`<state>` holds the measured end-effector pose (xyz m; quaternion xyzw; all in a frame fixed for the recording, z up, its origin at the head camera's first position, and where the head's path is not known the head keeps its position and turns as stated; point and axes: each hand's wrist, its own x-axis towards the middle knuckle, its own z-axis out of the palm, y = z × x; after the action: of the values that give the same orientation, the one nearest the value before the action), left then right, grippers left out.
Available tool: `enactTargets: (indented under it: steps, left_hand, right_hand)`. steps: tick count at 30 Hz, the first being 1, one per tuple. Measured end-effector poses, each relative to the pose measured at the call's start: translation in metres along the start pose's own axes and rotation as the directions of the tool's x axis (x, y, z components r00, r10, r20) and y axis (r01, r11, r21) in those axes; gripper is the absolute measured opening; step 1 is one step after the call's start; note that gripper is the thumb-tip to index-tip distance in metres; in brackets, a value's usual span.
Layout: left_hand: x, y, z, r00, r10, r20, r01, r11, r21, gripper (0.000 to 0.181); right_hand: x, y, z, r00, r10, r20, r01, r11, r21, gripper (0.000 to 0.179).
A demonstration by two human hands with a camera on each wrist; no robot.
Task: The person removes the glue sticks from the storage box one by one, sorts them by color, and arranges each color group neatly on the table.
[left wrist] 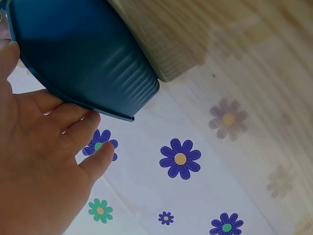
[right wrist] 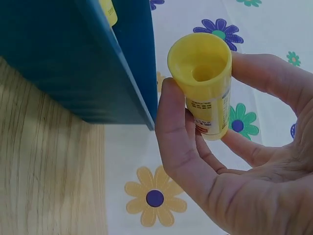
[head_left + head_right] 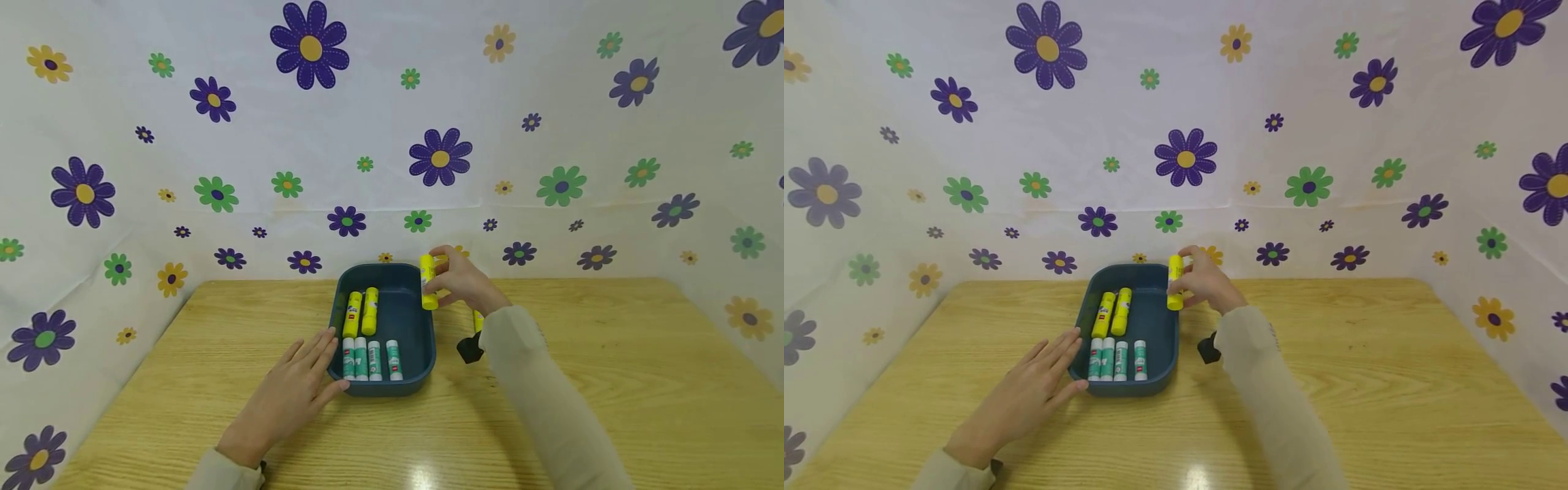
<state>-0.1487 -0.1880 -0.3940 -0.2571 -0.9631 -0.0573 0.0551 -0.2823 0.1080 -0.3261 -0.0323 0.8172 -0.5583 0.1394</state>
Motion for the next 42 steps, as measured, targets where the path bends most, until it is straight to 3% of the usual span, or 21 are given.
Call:
enactTargets:
  steps: [21,42]
  left_hand:
    - [-0.002,0.002,0.000,1.000,-0.018,0.023,0.018,1.000,0.008,0.072]
    - [0.001,0.000,0.000,1.000,-0.009,0.004,0.009,1.000,0.022,0.072]
  right_hand:
    - [-0.008,0.027,-0.043,1.000,0.018,0.001,-0.018,0.998,-0.060,0.084]
    - [-0.022,0.049,-0.079,0.999,0.040,0.003,-0.040,0.995,-0.094,0.083]
